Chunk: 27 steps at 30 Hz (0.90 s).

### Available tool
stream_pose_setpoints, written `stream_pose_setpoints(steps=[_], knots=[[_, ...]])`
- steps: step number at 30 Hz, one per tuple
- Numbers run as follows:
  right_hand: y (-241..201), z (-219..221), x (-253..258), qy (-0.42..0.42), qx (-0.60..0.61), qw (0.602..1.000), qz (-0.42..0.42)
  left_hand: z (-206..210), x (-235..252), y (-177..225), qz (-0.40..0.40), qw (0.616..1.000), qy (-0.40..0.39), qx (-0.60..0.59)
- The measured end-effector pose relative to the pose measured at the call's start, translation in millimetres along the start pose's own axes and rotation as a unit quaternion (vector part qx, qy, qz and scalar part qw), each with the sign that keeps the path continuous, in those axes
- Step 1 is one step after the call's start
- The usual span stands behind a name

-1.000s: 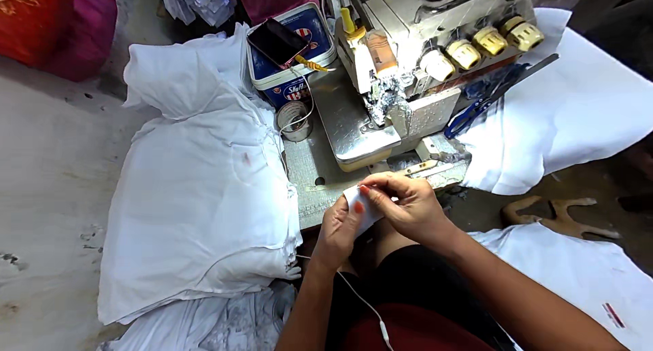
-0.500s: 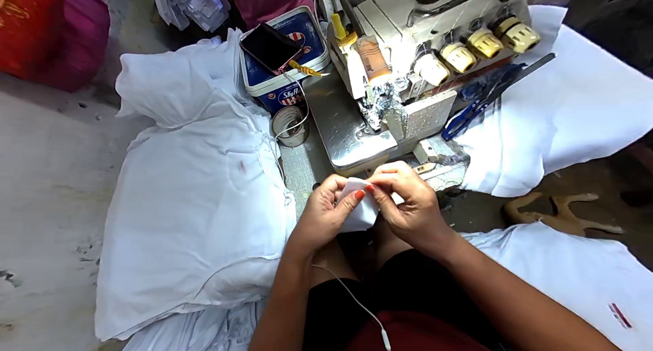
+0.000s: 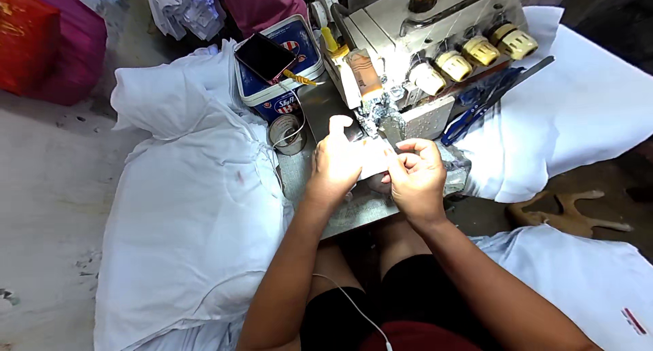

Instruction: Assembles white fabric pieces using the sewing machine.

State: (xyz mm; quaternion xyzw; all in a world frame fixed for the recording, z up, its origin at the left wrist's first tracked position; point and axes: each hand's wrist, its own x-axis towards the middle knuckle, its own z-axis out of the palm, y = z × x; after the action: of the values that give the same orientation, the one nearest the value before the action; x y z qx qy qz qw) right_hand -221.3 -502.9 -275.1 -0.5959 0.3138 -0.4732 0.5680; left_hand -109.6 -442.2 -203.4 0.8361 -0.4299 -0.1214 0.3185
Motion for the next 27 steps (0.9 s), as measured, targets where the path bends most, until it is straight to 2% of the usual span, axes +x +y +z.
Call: stream_pose_setpoints(steps=[6, 11, 15, 19, 23, 27], knots=[[4.4, 3.2, 6.6, 0.020, -0.027, 0.999, -0.017, 2.7, 7.6, 2.5, -0.032, 0.999, 0.004, 0.017], [2.1, 6.1, 13.3, 0.030, -0.058, 0.997, -0.036, -0.6, 22.0, 8.4, -0.091, 0.994, 0.006, 0.065], [4.3, 3.7, 10.2, 0.018, -0.031, 0.998, -0.052, 1.2, 25.4, -5.8, -0.067, 0.994, 0.059, 0.070], [-0.8, -1.4, -2.9, -0.026, 0.007, 0.999, -0.041, -5.5, 1.2, -7.7, -0.053, 0.990, 0.082, 0.098], [-4.5, -3.2, -13.1, -0.114, 0.041, 0.992, 0.016, 0.9, -37.0, -16.4, 0.038, 0.981, 0.168, 0.084], [-8.9, -2.7, -11.9, -0.184, 0.097, 0.971, 0.121, 13.9, -70.5, -10.9, 0.036, 0.990, 0.133, 0.038]])
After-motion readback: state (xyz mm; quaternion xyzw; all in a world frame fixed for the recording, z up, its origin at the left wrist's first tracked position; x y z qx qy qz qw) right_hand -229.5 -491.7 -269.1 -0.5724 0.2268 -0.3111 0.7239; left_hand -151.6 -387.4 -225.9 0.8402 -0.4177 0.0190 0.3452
